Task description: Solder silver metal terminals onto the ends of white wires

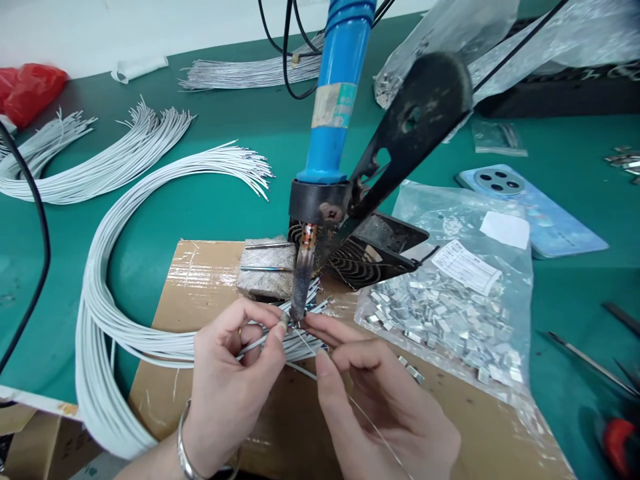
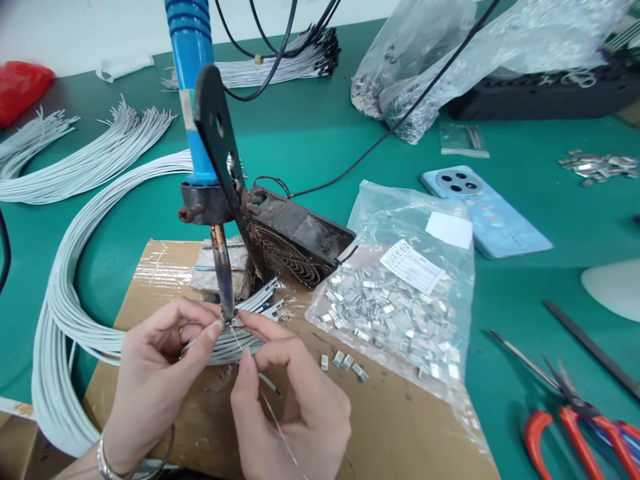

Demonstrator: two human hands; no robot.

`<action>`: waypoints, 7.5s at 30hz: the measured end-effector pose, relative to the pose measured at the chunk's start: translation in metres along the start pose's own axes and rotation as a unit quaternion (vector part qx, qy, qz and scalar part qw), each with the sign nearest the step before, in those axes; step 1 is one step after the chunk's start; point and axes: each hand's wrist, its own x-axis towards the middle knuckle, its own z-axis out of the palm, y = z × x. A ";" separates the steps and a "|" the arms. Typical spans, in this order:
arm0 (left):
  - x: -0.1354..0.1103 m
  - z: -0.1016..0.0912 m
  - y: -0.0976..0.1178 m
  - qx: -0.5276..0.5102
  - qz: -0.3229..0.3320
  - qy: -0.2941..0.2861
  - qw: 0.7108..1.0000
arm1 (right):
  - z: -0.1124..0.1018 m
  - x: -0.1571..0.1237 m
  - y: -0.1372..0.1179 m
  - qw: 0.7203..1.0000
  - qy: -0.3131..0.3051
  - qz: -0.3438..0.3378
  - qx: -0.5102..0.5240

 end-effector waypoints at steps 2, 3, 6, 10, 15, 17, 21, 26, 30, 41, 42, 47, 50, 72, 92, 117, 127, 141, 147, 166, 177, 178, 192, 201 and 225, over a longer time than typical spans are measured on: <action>0.001 0.000 -0.001 0.001 0.003 -0.003 1.000 | -0.001 0.000 0.001 1.000 -0.002 0.006 0.003; 0.001 0.000 -0.002 0.001 0.004 -0.003 1.000 | -0.001 0.000 0.001 1.000 -0.003 0.006 0.001; 0.001 0.000 -0.004 0.002 0.007 -0.003 1.000 | -0.002 0.000 0.003 1.000 -0.007 0.003 -0.007; -0.001 0.000 -0.005 -0.005 0.009 -0.010 1.000 | -0.002 0.000 0.003 1.000 -0.009 0.009 -0.005; -0.001 0.000 -0.005 -0.005 0.005 -0.020 1.000 | 0.000 0.000 0.003 1.000 -0.003 0.006 -0.005; -0.001 -0.001 -0.006 -0.002 0.005 -0.022 1.000 | 0.000 0.000 0.003 1.000 0.000 -0.001 -0.012; -0.001 -0.002 -0.008 0.019 0.007 -0.016 1.000 | 0.001 0.000 0.003 1.000 0.005 -0.013 -0.016; -0.002 -0.002 -0.009 0.027 0.010 -0.014 0.999 | 0.003 -0.001 0.003 0.999 0.021 -0.022 -0.013; -0.001 -0.002 -0.006 0.002 0.013 -0.024 1.000 | 0.002 0.000 0.004 0.999 0.016 -0.036 -0.023; 0.003 -0.002 -0.004 -0.031 0.000 -0.031 0.999 | 0.001 0.002 0.005 0.998 0.010 -0.050 -0.028; 0.003 -0.003 -0.004 -0.030 0.000 -0.032 0.999 | 0.001 0.002 0.006 0.998 0.010 -0.052 -0.029; 0.003 -0.003 -0.004 -0.027 0.000 -0.033 0.999 | 0.002 0.002 0.006 0.998 0.020 -0.056 -0.028; 0.003 -0.003 -0.003 -0.027 0.003 -0.031 0.999 | 0.003 0.001 0.005 0.998 0.023 -0.052 -0.018; 0.005 -0.002 -0.002 -0.028 -0.010 -0.033 0.999 | 0.000 0.003 0.005 0.998 0.012 -0.052 -0.027; 0.003 -0.001 -0.001 -0.036 -0.014 -0.021 0.999 | 0.001 0.000 0.005 0.999 0.016 -0.043 -0.005; 0.001 -0.002 -0.001 -0.021 0.001 -0.027 0.999 | 0.002 0.001 0.005 0.999 0.029 -0.045 0.004; 0.001 -0.002 -0.009 -0.017 0.026 -0.028 0.999 | 0.002 0.000 0.008 0.998 0.028 -0.058 -0.005; 0.003 -0.003 -0.010 -0.022 0.017 -0.035 0.999 | -0.002 0.001 0.011 0.998 0.006 -0.058 -0.024; 0.001 -0.003 -0.009 -0.018 0.021 -0.032 0.999 | -0.003 0.003 0.013 0.997 -0.003 -0.068 -0.031; 0.002 -0.004 -0.008 -0.013 0.029 -0.030 0.999 | -0.001 0.002 0.012 0.998 -0.003 -0.067 -0.014; -0.003 -0.005 -0.006 -0.023 -0.007 -0.054 0.998 | -0.009 -0.002 0.016 0.998 0.013 -0.056 0.000; -0.005 -0.006 -0.007 -0.021 -0.009 -0.057 0.998 | -0.013 0.000 0.017 0.997 0.044 -0.058 0.007; -0.054 -0.032 -0.038 0.016 -0.061 -0.166 0.984 | -0.106 0.004 0.058 0.981 0.164 0.062 0.081; -0.070 -0.055 -0.065 0.201 0.151 -0.174 0.952 | -0.088 -0.005 0.061 0.986 0.161 -0.004 0.047; -0.049 -0.052 -0.048 -0.086 -0.198 -0.289 0.933 | -0.101 0.022 0.038 0.953 -0.080 0.035 -0.289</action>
